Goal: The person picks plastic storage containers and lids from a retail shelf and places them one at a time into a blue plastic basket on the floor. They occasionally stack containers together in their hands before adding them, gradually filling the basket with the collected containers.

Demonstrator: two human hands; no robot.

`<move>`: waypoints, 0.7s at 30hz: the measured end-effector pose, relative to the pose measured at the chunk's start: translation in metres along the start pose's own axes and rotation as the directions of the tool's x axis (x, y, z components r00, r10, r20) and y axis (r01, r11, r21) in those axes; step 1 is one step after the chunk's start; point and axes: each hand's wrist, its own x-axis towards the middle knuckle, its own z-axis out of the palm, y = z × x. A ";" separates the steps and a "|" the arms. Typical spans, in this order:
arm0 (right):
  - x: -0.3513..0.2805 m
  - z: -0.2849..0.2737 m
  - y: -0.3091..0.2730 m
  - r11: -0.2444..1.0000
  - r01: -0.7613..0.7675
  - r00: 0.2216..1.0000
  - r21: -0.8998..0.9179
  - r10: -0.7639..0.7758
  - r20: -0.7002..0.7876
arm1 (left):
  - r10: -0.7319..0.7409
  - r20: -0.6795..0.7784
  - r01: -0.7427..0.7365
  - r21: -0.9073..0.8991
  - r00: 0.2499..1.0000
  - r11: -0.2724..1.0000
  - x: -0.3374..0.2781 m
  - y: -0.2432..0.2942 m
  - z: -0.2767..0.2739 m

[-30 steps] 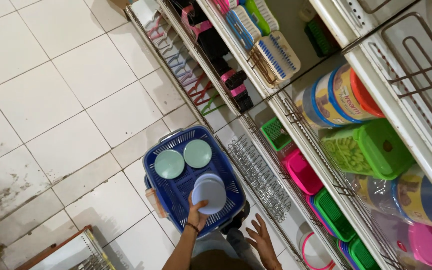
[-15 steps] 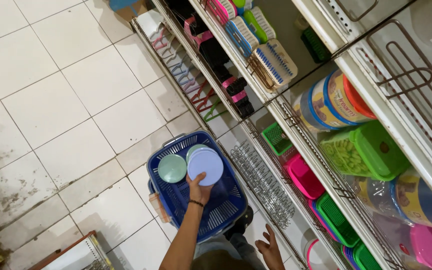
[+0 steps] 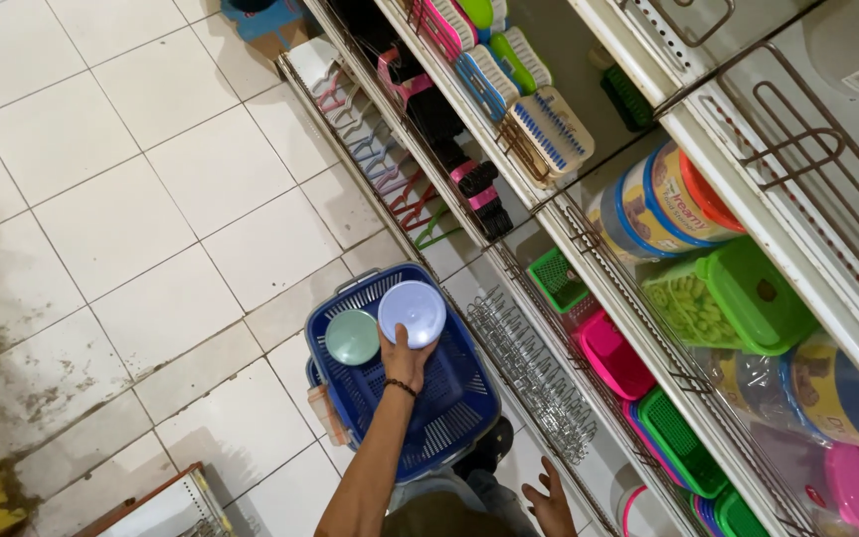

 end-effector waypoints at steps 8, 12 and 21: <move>-0.003 0.002 -0.014 1.000 -0.003 1.000 0.019 0.004 -0.025 | 0.129 -0.048 -0.135 -0.156 0.990 0.978 -0.021 0.024 -0.042; -0.008 -0.001 -0.024 0.999 -0.051 0.999 0.001 0.051 0.002 | 0.111 -0.245 -0.146 -0.131 0.963 0.981 -0.008 0.036 -0.085; -0.031 -0.009 -0.027 0.997 -0.056 0.998 -0.045 0.057 0.009 | 0.164 -0.390 -0.186 -0.019 0.906 0.982 0.065 -0.006 -0.142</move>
